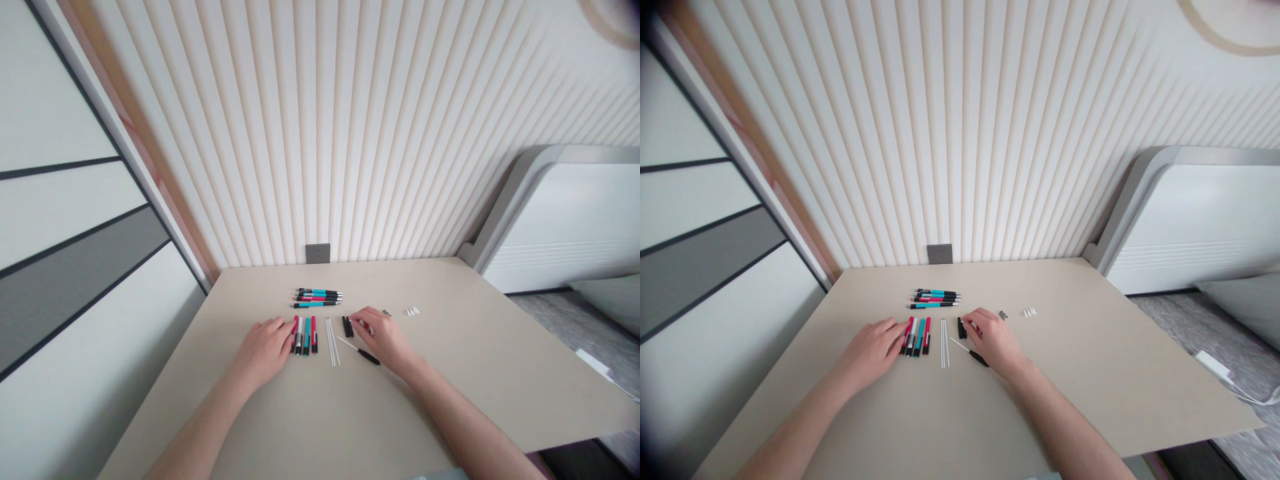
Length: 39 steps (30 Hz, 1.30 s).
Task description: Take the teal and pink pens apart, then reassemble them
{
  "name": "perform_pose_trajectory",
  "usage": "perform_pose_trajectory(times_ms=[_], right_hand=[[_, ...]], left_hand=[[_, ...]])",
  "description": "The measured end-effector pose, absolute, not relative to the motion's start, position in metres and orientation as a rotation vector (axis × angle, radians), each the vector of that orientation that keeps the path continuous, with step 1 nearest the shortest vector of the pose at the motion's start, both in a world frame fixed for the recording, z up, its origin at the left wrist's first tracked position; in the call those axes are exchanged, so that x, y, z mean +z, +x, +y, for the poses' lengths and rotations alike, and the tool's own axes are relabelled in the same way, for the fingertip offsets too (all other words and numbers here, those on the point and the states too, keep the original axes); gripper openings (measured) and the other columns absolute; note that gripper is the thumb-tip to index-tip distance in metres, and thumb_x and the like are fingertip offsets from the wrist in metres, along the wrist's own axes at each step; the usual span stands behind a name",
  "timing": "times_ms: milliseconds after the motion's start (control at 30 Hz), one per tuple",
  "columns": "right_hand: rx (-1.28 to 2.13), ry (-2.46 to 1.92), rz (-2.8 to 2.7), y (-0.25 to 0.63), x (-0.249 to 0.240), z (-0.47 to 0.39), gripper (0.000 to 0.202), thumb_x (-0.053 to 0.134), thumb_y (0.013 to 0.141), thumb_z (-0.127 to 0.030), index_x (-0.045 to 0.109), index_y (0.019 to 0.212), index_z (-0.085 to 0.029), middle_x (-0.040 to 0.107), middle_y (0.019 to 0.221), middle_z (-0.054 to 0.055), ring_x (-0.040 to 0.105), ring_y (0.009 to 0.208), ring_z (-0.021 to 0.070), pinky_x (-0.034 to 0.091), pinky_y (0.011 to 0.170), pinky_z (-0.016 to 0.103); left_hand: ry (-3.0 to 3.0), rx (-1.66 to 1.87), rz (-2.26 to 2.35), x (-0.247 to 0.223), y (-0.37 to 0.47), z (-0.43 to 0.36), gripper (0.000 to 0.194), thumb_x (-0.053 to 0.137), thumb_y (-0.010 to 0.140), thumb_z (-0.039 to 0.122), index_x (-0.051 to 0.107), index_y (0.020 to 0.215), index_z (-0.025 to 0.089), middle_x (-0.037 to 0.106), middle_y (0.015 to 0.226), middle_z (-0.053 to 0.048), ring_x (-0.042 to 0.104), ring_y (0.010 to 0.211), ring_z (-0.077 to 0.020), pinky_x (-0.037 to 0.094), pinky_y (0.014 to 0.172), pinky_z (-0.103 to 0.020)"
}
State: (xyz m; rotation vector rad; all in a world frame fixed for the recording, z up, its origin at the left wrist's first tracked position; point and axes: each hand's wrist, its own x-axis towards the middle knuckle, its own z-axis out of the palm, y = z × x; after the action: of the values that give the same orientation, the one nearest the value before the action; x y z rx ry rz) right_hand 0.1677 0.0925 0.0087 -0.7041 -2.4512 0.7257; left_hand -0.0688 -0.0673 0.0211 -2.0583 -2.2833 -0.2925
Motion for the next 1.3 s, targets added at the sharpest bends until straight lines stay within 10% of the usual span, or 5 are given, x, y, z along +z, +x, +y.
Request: perform_pose_trajectory(times_ms=[367,1300], right_hand=[[0.441,-1.433,-2.278,0.227,0.003,0.183,0.027,0.049,0.088,-0.030,0.070,0.102,-0.020,0.071,0.094,0.007,0.064,0.086,0.0210,0.044,0.076,0.030],[0.442,-1.495,-2.473,0.231,0.001,0.181,0.024,0.057,0.083,-0.028,0.069,0.102,-0.021,0.070,0.089,0.005,0.064,0.087,0.0205,0.040,0.072,0.028]], left_hand=[[-2.061,-0.291,-2.309,0.020,-0.072,-0.065,0.027,0.045,0.092,0.025,0.064,0.112,0.024,0.066,0.096,-0.007,0.062,0.089,-0.0230,0.044,0.077,-0.034],[-2.059,-0.303,-2.316,0.021,-0.073,-0.062,0.028,0.039,0.096,0.026,0.065,0.107,0.023,0.067,0.097,-0.005,0.062,0.090,-0.0212,0.043,0.079,-0.034]])
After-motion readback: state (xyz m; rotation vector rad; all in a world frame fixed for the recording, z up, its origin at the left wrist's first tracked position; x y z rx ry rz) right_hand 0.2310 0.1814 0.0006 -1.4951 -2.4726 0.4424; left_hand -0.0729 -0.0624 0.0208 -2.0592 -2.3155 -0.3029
